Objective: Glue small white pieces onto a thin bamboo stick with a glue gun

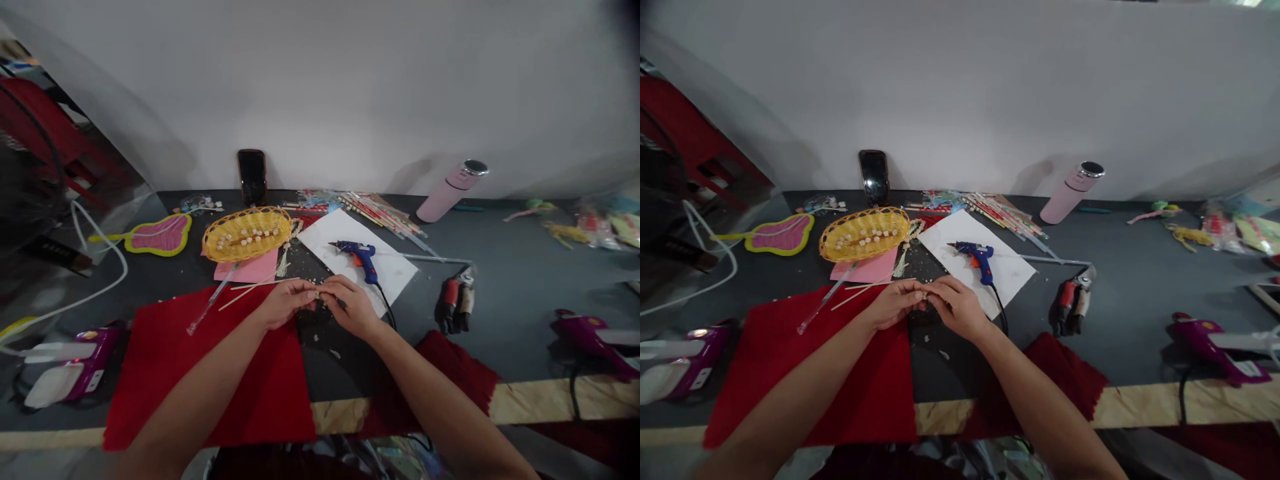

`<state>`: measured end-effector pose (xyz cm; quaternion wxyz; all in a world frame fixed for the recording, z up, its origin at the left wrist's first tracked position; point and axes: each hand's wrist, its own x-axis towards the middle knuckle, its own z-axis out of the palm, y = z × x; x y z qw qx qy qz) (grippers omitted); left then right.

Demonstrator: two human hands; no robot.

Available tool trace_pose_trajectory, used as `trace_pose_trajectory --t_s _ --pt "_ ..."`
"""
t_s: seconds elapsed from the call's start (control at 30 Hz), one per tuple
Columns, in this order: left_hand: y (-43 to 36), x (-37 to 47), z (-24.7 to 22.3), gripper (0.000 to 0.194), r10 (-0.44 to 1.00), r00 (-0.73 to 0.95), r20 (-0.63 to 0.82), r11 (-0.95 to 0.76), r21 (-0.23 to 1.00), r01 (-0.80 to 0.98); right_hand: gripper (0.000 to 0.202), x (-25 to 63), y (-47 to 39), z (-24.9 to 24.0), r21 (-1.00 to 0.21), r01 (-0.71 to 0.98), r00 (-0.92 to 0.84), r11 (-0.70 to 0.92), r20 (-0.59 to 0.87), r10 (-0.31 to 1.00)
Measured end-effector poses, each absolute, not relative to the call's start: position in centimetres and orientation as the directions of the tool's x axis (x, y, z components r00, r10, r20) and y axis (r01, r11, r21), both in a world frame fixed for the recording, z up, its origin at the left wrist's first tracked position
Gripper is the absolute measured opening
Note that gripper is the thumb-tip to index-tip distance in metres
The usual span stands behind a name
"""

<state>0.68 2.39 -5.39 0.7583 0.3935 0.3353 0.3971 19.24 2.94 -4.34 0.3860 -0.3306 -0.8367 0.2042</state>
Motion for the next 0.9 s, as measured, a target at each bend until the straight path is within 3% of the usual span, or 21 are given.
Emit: trace_pose_trajectory --t_s 0.2,0.47,0.9 --pt "2.46 0.66 -5.19 0.025 0.875 0.441 -0.198 0.362 0.874 -0.326 0.035 19.08 2.97 -4.32 -0.573 0.310 -0.554 0.759 0.541 0.634" --pt "2.42 0.70 -4.75 0.030 0.875 0.439 -0.205 0.381 0.851 -0.361 0.027 18.89 2.96 -4.31 -0.566 0.327 -0.492 0.757 0.582 0.648" --pt "2.46 0.52 -5.48 0.017 0.884 0.426 -0.196 0.328 0.907 -0.265 0.025 18.91 2.89 -4.40 -0.572 0.328 -0.484 0.752 0.582 0.654"
